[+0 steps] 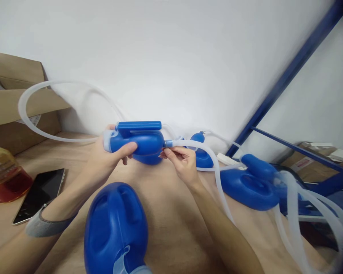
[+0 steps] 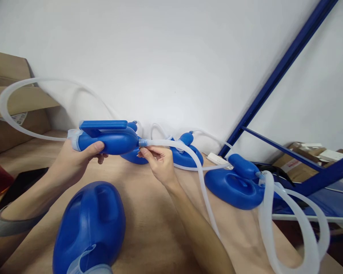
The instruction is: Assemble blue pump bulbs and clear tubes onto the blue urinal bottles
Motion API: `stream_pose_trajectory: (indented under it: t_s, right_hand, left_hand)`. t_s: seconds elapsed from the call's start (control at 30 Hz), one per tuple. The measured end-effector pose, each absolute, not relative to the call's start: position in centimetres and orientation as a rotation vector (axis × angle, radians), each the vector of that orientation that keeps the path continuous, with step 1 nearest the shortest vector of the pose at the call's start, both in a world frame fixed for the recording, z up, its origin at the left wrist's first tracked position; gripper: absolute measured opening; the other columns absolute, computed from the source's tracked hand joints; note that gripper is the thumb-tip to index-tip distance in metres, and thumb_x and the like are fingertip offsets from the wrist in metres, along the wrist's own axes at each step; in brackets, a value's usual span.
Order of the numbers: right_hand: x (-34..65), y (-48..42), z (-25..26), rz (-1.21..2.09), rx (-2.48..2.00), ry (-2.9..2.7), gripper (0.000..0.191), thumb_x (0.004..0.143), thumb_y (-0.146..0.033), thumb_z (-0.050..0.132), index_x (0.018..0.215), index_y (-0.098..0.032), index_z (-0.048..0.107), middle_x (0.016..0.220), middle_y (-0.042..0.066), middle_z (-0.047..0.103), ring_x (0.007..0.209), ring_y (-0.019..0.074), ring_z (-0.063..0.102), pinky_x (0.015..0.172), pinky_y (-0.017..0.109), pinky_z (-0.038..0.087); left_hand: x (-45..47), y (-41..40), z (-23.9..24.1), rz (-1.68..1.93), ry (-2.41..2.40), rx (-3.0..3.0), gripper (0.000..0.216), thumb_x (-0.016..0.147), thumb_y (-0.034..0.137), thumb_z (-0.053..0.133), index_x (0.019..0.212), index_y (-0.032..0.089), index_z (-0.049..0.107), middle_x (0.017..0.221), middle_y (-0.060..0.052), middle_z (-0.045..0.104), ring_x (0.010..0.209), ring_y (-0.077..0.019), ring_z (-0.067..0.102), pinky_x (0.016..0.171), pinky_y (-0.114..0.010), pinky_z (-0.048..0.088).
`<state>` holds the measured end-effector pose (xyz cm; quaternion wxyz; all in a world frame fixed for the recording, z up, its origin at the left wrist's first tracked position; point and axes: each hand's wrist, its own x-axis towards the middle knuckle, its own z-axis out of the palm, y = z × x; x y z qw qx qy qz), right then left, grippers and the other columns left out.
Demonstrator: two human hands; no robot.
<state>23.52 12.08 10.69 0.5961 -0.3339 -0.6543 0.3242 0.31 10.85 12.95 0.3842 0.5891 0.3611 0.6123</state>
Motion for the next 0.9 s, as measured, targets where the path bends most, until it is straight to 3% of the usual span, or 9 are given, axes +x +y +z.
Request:
stream_pose_trajectory:
  t_s: [0.43,0.67,0.8,0.9]
  right_hand:
    - [23.5,12.6,10.3,0.868,-0.733,-1.471,0.036,0.082,-0.059,0.083,0.085,-0.023,0.081,0.087,0.007,0.083,0.086,0.0277,0.081,0.086,0.043,0.067]
    - [24.8,12.9,11.7,1.128,-0.66,-1.395,0.049,0.076,-0.06,0.088,0.11,-0.027,0.079,0.115,0.006,0.081,0.106,0.0253,0.078,0.088,0.036,0.064]
    - [24.0,12.2,11.9,1.208,-0.588,-1.137,0.041,0.074,-0.054,0.092,0.098,-0.024,0.079,0.098,0.003,0.081,0.097,0.0217,0.077,0.091,0.036,0.061]
    - [23.3,12.0,11.7,1.156,-0.603,-0.996,0.034,0.068,-0.044,0.097,0.087,-0.022,0.079,0.09,0.001,0.079,0.091,0.0176,0.074,0.095,0.034,0.06]
  left_hand:
    - [0.2,10.7,13.3,1.607,0.93,1.491,0.045,0.074,0.037,0.09,0.105,0.024,0.06,0.072,0.005,0.064,0.06,-0.0146,0.059,0.051,-0.025,0.049]
    - [-0.4,11.3,13.4,1.655,0.936,1.434,0.044,0.075,0.039,0.089,0.102,0.021,0.06,0.072,0.004,0.062,0.062,-0.015,0.061,0.05,-0.024,0.049]
    - [-0.1,11.0,13.2,1.645,0.995,1.548,0.051,0.071,0.044,0.091,0.106,0.023,0.06,0.075,0.003,0.063,0.059,-0.0149,0.059,0.051,-0.027,0.049]
    - [0.3,10.3,13.3,1.679,1.164,1.712,0.061,0.065,0.05,0.093,0.11,0.025,0.061,0.087,0.002,0.065,0.068,-0.0165,0.062,0.058,-0.029,0.052]
